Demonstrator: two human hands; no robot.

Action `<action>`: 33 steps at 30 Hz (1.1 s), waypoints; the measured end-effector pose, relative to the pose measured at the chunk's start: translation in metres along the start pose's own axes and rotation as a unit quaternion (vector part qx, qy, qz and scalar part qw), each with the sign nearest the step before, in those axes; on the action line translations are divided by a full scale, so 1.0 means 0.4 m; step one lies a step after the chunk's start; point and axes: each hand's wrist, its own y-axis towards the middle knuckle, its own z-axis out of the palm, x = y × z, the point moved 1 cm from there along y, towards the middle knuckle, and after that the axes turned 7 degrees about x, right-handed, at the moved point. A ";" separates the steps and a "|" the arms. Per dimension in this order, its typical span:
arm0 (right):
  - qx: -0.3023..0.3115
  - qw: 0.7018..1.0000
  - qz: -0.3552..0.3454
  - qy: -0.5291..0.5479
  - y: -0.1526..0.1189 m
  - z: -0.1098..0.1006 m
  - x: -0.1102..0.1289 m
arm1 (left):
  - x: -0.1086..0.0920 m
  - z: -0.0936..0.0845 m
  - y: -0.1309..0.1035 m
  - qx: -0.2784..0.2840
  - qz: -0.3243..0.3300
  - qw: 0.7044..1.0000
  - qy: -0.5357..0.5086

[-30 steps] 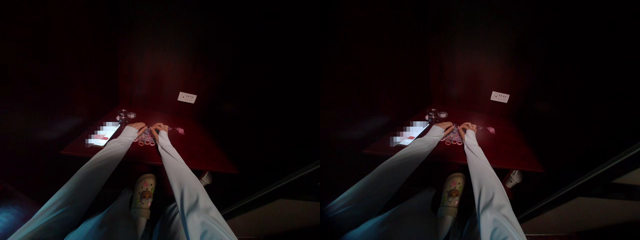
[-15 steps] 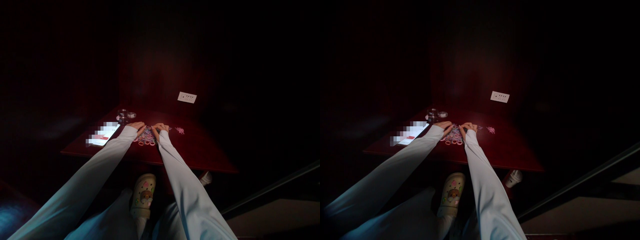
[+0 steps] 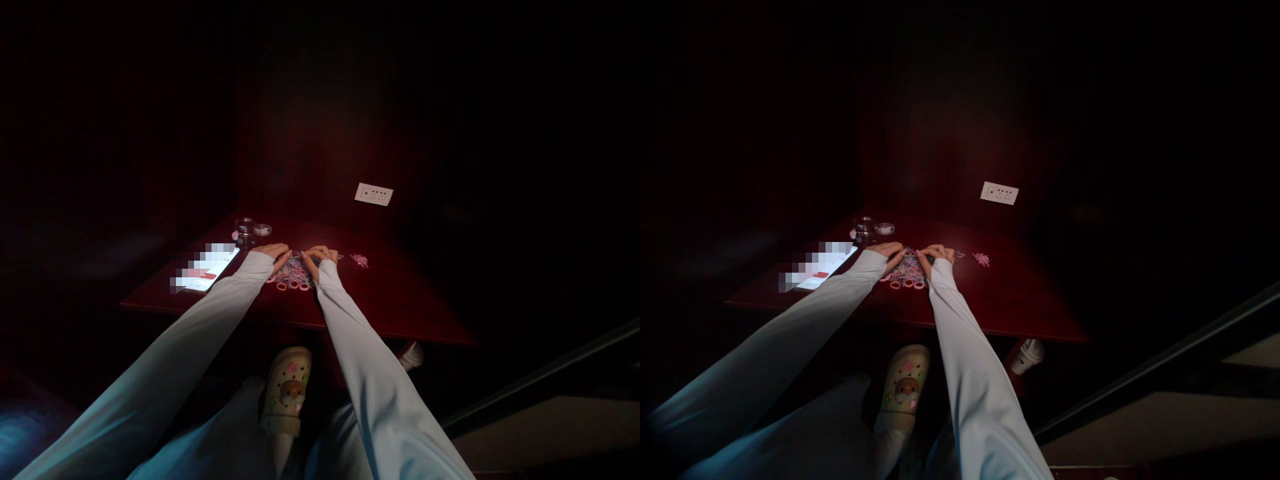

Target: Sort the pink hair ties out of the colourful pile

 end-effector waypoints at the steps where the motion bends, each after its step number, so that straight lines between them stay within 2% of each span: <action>1: 0.000 1.000 -0.002 0.001 0.000 0.001 0.000 | -0.001 -0.002 0.000 0.001 -0.001 1.000 0.001; 6: -0.014 1.000 0.020 0.002 0.014 -0.018 -0.019 | -0.007 -0.025 -0.005 0.017 0.002 1.000 -0.012; 9: -0.087 0.992 0.088 -0.007 0.027 -0.063 -0.063 | -0.004 -0.036 -0.011 0.030 0.006 0.999 -0.023; 12: -0.176 0.965 0.193 -0.026 0.031 -0.124 -0.122 | 0.003 -0.037 -0.013 0.038 0.016 0.999 -0.029; 15: -0.213 0.938 0.265 -0.062 0.030 -0.179 -0.175 | 0.004 -0.036 -0.011 0.042 0.018 0.998 -0.035; 19: -0.188 0.927 0.304 -0.116 0.028 -0.227 -0.217 | -0.005 -0.041 -0.009 0.032 0.017 0.999 -0.033; 24: -0.149 0.922 0.323 -0.155 0.031 -0.243 -0.235 | -0.012 -0.036 -0.010 0.019 0.003 1.000 -0.013; 33: -0.193 0.912 0.332 -0.147 0.033 -0.239 -0.248 | -0.015 -0.048 -0.013 0.038 0.009 0.999 -0.022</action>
